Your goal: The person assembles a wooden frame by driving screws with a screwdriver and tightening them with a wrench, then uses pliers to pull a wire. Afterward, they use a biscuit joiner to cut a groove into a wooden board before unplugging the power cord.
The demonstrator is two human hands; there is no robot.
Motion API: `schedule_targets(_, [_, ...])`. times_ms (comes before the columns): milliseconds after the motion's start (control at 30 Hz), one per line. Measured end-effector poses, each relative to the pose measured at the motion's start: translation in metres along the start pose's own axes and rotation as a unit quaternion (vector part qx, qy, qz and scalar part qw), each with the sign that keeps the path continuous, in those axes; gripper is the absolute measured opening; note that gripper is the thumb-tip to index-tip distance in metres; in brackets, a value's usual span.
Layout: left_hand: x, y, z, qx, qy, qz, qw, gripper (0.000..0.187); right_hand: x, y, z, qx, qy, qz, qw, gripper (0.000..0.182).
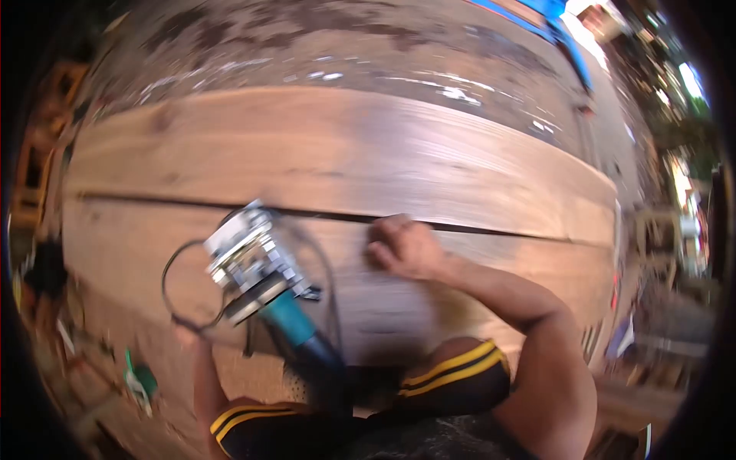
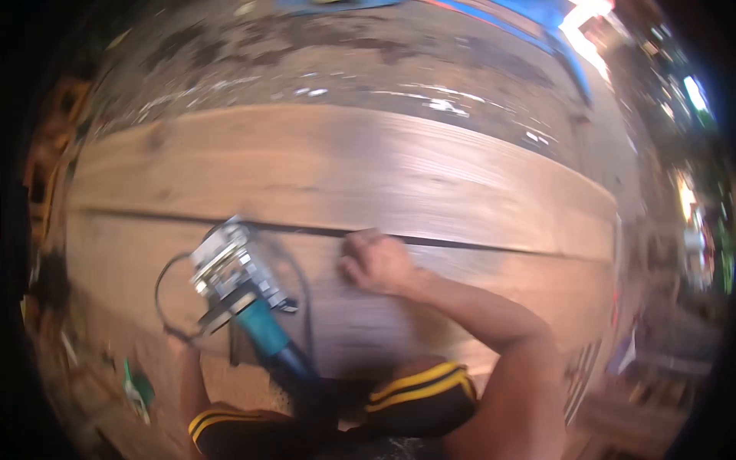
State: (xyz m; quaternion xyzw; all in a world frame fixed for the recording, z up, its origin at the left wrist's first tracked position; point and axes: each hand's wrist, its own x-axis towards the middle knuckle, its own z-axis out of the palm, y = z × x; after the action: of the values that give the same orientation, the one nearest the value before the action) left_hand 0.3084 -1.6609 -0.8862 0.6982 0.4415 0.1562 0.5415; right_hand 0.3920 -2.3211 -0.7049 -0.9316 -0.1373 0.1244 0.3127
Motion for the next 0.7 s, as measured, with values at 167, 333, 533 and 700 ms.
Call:
schedule_targets(167, [0.014, 0.004, -0.009, -0.064, -0.063, -0.011, 0.996, 0.068, -0.007, 0.016, 0.018, -0.072, 0.031, -0.037, 0.996, 0.041])
schedule_targets(333, [-0.083, 0.071, 0.083, -0.117, -0.079, -0.123, 0.982, 0.068, 0.001, 0.015, 0.015, 0.005, -0.03, 0.09, 0.996, 0.06])
schedule_targets(533, [-0.113, 0.097, 0.134, -0.159, -0.153, -0.151, 0.964, 0.069, -0.003, 0.022, 0.063, -0.148, 0.289, 0.009, 0.946, 0.055])
schedule_targets(700, [-0.107, 0.107, 0.156, -0.161, -0.192, -0.153, 0.956, 0.069, -0.001, 0.003, 0.036, -0.051, 0.09, 0.134, 0.986, 0.059])
